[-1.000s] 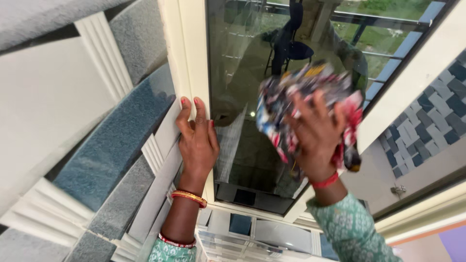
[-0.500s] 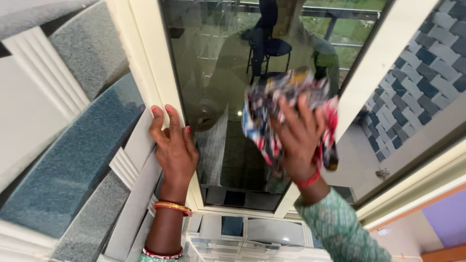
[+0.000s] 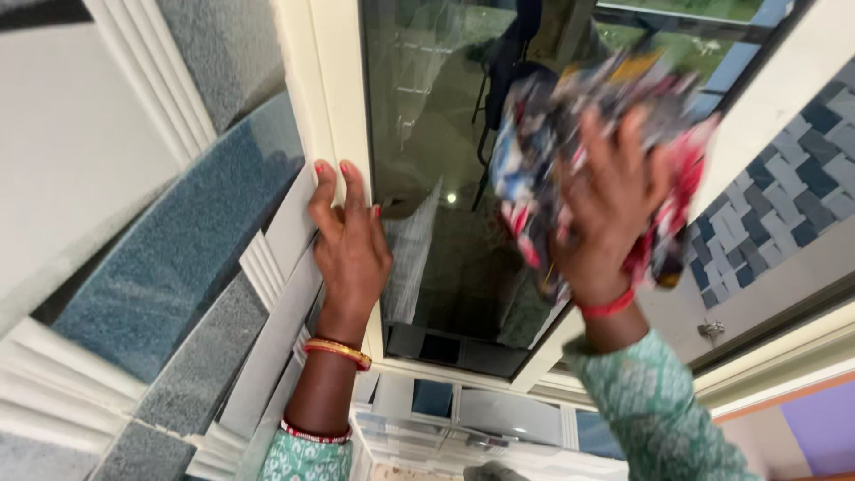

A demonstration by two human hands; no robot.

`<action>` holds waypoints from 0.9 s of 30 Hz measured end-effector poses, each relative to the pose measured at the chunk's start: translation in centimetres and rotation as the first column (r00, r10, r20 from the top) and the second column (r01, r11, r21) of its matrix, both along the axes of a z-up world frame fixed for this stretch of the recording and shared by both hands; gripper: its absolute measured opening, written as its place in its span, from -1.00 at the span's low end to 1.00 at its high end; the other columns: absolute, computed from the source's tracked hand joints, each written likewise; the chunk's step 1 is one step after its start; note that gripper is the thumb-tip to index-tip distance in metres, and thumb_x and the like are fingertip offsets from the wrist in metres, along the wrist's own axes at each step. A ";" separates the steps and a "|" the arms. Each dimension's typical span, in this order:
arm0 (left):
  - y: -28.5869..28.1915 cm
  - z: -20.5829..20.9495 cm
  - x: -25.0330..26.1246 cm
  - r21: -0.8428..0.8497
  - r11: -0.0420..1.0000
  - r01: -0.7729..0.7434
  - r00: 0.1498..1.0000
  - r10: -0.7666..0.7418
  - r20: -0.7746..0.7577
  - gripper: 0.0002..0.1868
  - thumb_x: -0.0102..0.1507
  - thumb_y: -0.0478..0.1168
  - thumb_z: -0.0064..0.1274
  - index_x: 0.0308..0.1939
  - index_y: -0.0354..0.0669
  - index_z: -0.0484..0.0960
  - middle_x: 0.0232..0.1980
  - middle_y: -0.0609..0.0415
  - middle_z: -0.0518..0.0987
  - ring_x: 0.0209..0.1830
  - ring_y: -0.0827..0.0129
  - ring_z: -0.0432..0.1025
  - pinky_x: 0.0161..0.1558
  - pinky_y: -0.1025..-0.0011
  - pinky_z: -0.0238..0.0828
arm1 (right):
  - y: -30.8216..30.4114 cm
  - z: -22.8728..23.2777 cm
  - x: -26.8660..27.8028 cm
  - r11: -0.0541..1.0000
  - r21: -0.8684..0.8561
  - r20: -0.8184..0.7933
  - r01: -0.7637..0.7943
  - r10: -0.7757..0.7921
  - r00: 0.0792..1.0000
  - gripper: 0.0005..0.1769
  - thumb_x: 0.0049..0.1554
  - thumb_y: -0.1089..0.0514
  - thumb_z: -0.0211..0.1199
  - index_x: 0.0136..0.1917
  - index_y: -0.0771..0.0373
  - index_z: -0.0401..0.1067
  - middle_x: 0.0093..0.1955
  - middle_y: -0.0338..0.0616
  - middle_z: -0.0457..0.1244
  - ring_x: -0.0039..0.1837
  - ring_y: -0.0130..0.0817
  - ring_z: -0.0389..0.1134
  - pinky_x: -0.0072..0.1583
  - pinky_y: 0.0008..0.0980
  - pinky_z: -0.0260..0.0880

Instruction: The person wipes a glass door with a cloth, moving the cloth in circular and linear motions across the surface of the glass while holding the frame with the other hand.

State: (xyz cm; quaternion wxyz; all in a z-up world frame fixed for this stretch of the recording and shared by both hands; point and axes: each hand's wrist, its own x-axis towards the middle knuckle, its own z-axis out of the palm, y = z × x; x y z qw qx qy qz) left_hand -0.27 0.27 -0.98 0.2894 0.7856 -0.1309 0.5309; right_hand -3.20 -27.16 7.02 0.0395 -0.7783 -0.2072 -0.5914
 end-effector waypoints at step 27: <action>0.3 -0.1 -0.5 0.040 0.999 0.033 0.997 -0.036 0.069 -0.25 0.49 -0.44 0.04 0.66 -0.12 -0.02 0.56 -0.36 0.00 0.24 -0.14 0.50 0.09 0.36 0.61 | 3.8 -2.4 0.3 0.871 -0.389 -0.288 -0.300 0.195 0.938 -0.72 0.25 0.17 0.21 0.21 0.03 0.58 0.62 -0.23 0.14 0.67 -0.14 0.01 0.55 0.13 -0.05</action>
